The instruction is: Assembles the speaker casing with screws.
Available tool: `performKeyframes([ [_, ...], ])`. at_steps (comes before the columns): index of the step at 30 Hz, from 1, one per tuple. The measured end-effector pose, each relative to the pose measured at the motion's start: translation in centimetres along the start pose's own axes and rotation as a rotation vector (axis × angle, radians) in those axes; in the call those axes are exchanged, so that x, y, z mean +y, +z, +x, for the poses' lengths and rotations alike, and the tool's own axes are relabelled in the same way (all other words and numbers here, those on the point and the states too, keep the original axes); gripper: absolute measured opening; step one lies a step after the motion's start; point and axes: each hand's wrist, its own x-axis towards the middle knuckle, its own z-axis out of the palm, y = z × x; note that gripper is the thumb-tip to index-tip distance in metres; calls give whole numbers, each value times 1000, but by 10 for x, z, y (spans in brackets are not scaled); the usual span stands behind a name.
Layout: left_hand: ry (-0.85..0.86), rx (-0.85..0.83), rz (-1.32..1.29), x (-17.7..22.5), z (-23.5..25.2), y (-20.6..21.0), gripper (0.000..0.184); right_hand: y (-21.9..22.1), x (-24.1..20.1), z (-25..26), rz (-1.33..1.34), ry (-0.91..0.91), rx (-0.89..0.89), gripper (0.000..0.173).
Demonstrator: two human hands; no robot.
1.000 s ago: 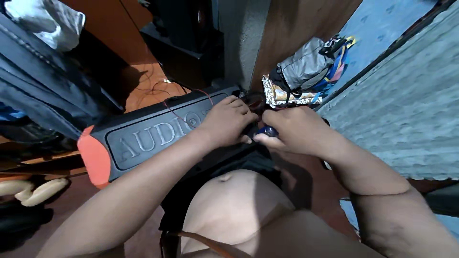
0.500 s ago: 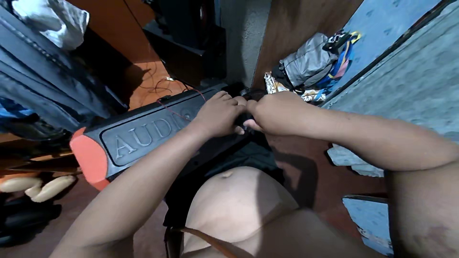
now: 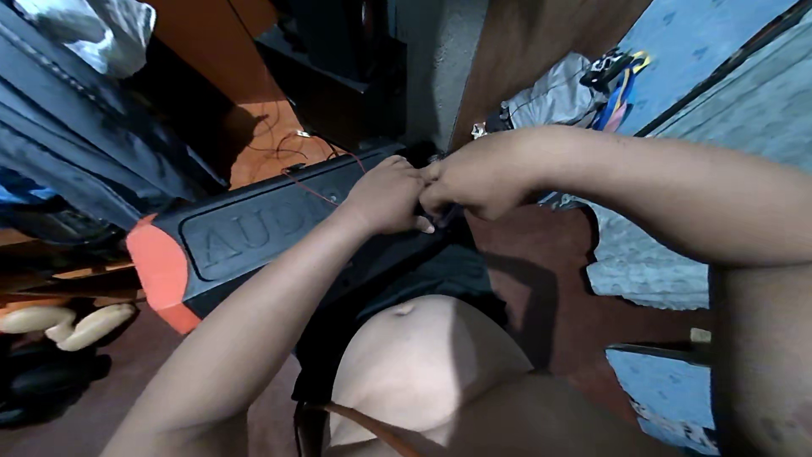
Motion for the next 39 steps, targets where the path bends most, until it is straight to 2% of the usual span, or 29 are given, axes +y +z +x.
performKeyframes([
  [2,-17,-15,-21,-2,2,-2,54,-1,-5,-4,-60,123,36,38],
  [5,-50,-28,-51,-1,3,-6,60,-13,-11,-9,-114,181,51,33],
  [9,-68,-25,-28,-4,4,-5,58,-31,-2,-6,-103,125,44,24],
  [13,-55,-41,-58,-4,4,-4,57,-21,4,-2,-90,-2,32,17],
  [14,-52,-54,-59,-3,3,-4,61,-32,-8,-4,-107,47,-96,21],
  [15,-44,-51,-54,-3,3,-3,62,-58,-28,1,-117,207,-438,35],
  [16,-35,-35,-56,-4,3,-1,60,-22,-1,-3,-78,29,-91,25],
  [17,-33,-26,-64,-5,3,1,58,3,17,3,-18,-41,94,22],
  [18,-36,-22,-73,-5,3,2,57,13,21,7,40,5,131,25],
  [22,-65,-50,-59,-7,4,3,60,22,-5,7,399,483,215,35],
  [24,-81,-83,-40,-7,5,6,62,32,-9,8,498,572,283,39],
  [25,-82,-94,-33,-7,5,7,60,35,-9,8,511,551,290,38],
  [27,-62,-61,-61,-9,4,7,57,36,-3,6,430,391,251,31],
  [30,-78,118,-128,-11,-6,6,55,32,12,4,237,106,197,25],
  [34,-355,313,-78,-16,-45,-19,54,27,24,6,137,-53,150,23],
  [36,-506,281,-33,-27,-72,-36,60,24,24,8,127,-67,118,21],
  [39,-713,4,-40,-53,-98,-54,75,21,21,9,150,-53,94,21],
])
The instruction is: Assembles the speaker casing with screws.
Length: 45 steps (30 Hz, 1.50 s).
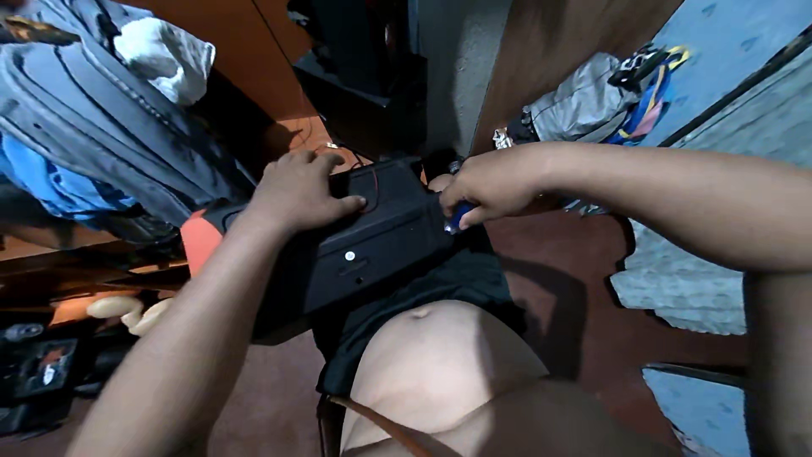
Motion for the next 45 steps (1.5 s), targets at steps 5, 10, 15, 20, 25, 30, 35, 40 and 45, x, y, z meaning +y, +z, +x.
performKeyframes([
  [5,-45,-351,81,-19,32,-20,80,1,-10,2,-32,124,-3,25],
  [10,-108,-448,-136,-30,54,-24,68,2,-8,-6,-157,-66,-52,16],
  [15,-189,-509,-257,-29,40,-10,74,10,-13,5,-54,219,-15,36],
  [20,-186,-485,-248,-38,38,-4,76,6,-19,11,-193,184,-58,30],
  [25,-108,-445,-408,-38,28,-10,52,-2,-26,1,-294,-43,-25,17],
  [30,-74,-413,-452,-21,34,-17,46,-7,-57,-24,-295,170,-18,23],
  [35,-7,-358,-385,1,57,-27,48,6,-67,-50,-194,302,44,31],
  [40,86,-298,-370,14,78,-25,45,20,-67,-56,-122,400,141,28],
  [45,82,-275,-362,4,104,-18,47,12,-45,-51,-102,427,163,30],
])
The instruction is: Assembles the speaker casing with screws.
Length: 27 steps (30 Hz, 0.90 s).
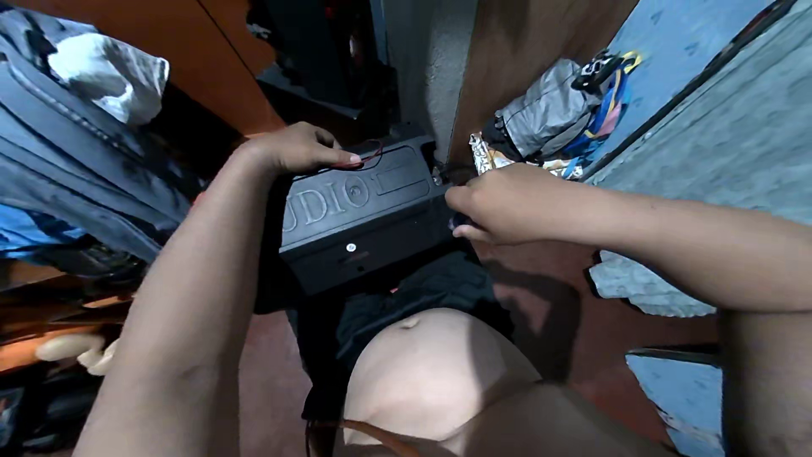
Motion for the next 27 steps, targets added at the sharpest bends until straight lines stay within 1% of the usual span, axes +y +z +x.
performKeyframes([
  [6,-4,-16,8,0,4,-2,45,-2,3,11,-7,-33,-18,29],
  [8,-30,-21,39,1,3,0,51,-3,4,15,1,-66,-20,29],
  [10,-35,0,99,7,4,0,58,-7,10,21,-3,-153,-29,26],
  [12,-5,86,241,19,4,3,71,-12,16,27,-40,-239,-65,24],
  [13,56,163,330,27,2,6,79,-14,17,29,-65,-273,-80,24],
  [14,179,247,394,37,-1,12,83,-15,19,31,-83,-306,-85,23],
  [15,358,311,409,47,-6,22,81,-17,19,32,-98,-335,-86,22],
  [16,557,337,374,57,-9,36,77,-18,19,32,-112,-362,-86,22],
  [17,737,318,300,67,-11,54,72,-20,18,33,-119,-381,-89,22],
  [18,854,264,222,76,-13,72,66,-22,16,33,-121,-380,-91,22],
  [19,902,198,161,85,-16,89,57,-23,13,32,-122,-364,-92,22],
  [20,910,146,127,89,-17,104,54,-26,9,30,-122,-325,-108,24],
  [21,901,132,130,90,-17,113,49,-28,5,27,-111,-273,-117,28],
  [22,875,147,141,89,-17,119,45,-26,5,25,-91,-229,-89,33],
  [24,843,182,121,86,-15,121,38,-24,7,21,-48,-122,-42,52],
  [25,846,187,99,85,-14,120,36,-25,5,18,-45,-43,-38,54],
  [26,846,173,73,85,-14,118,36,-26,2,16,-68,19,-46,51],
  [27,836,144,43,86,-15,115,35,-26,0,16,-86,42,-52,46],
])
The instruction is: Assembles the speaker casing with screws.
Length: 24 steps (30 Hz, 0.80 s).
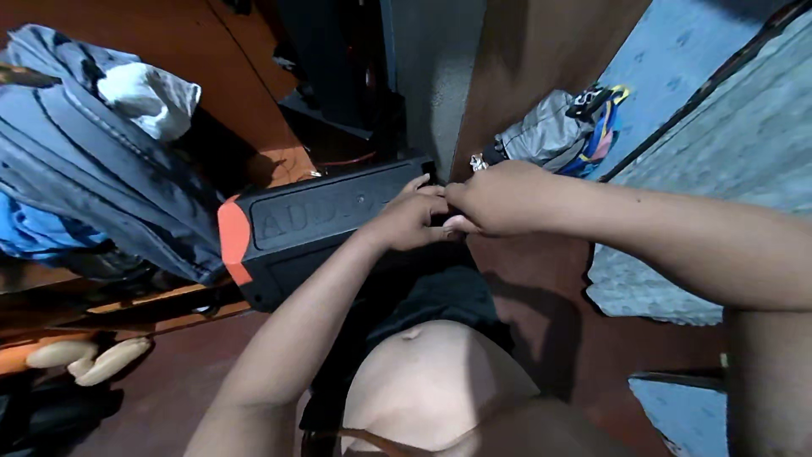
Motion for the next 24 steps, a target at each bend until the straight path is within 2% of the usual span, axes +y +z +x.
performKeyframes([
  [1,-11,-20,-37,2,0,-2,33,2,0,1,-3,-26,5,39],
  [4,6,-67,-55,4,2,-5,28,12,9,6,-55,-274,84,28],
  [7,-21,-20,14,4,2,3,28,9,11,6,-111,-404,63,15],
  [9,-81,20,68,8,3,8,38,1,6,1,-122,-366,9,20],
  [12,-150,44,137,17,5,13,51,-4,-1,-5,-91,-114,-15,37],
  [14,-160,22,149,21,5,12,53,-2,-4,-5,-84,-12,-31,42],
  [15,-136,-2,154,22,4,10,52,2,-3,-4,-64,-29,-27,43],
  [18,-54,-82,13,13,2,1,36,10,6,-1,-58,-220,28,37],
  [20,-33,-50,-46,10,3,2,29,16,13,2,-86,-374,112,23],
  [21,-42,-30,-28,9,3,4,32,16,15,3,-101,-412,122,17],
  [22,-61,-16,7,10,4,7,37,15,15,3,-113,-416,108,17],
  [24,-102,29,72,12,6,13,44,6,10,-1,-112,-314,36,32],
])
